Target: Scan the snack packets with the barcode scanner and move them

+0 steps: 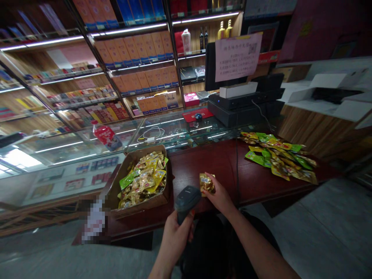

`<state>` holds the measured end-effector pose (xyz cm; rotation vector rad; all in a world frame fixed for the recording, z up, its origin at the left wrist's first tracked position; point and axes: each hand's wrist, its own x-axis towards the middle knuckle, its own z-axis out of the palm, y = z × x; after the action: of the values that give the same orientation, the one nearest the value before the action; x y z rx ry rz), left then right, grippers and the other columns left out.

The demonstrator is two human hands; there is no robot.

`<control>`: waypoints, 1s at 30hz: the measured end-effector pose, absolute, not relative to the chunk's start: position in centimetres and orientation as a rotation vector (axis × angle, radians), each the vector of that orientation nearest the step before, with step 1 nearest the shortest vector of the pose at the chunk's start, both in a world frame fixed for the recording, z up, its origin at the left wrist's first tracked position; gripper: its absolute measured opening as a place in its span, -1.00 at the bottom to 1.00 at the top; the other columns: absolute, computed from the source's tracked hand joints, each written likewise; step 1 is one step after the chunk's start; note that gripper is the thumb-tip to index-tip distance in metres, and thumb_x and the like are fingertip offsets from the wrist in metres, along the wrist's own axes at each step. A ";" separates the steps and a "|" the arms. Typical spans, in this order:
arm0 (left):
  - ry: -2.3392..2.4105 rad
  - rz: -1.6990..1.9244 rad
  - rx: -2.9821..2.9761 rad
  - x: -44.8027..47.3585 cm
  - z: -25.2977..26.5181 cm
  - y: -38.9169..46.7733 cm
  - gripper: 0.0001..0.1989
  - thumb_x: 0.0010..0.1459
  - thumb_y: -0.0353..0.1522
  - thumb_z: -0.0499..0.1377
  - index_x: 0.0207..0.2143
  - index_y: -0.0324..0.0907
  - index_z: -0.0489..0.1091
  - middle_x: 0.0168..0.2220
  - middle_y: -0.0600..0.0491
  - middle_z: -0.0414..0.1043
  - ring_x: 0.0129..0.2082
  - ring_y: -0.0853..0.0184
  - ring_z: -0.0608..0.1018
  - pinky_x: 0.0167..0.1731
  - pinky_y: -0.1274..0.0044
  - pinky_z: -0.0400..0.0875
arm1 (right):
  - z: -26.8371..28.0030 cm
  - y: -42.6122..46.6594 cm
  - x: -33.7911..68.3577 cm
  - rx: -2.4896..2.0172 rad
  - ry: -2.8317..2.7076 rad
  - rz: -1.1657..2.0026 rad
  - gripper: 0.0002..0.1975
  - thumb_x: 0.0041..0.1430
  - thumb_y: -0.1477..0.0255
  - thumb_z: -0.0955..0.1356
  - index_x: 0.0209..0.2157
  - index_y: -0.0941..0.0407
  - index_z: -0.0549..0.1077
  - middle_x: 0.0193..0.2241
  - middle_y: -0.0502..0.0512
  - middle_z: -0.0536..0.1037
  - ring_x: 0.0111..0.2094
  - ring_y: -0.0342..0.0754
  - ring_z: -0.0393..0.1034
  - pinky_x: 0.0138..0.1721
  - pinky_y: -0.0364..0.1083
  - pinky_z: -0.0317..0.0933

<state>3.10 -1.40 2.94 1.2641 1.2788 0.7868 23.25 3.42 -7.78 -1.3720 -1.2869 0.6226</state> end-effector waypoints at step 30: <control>1.306 0.867 1.293 0.0 0.7 -1.8 -0.44 0.03 0.12 0.24 -0.64 -0.18 0.36 -0.76 0.09 0.31 -0.70 0.40 0.35 -0.58 0.57 0.25 | -6.6 13.6 37.6 -2.569 -0.769 -0.059 -0.17 0.30 0.19 0.22 0.35 0.55 -0.03 0.36 0.76 -0.08 0.40 0.46 -0.23 0.30 0.39 -0.31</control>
<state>0.05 -1.83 0.68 1.2929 1.3058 0.8669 37.64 13.58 -6.62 -2.5694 -0.7690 -0.0594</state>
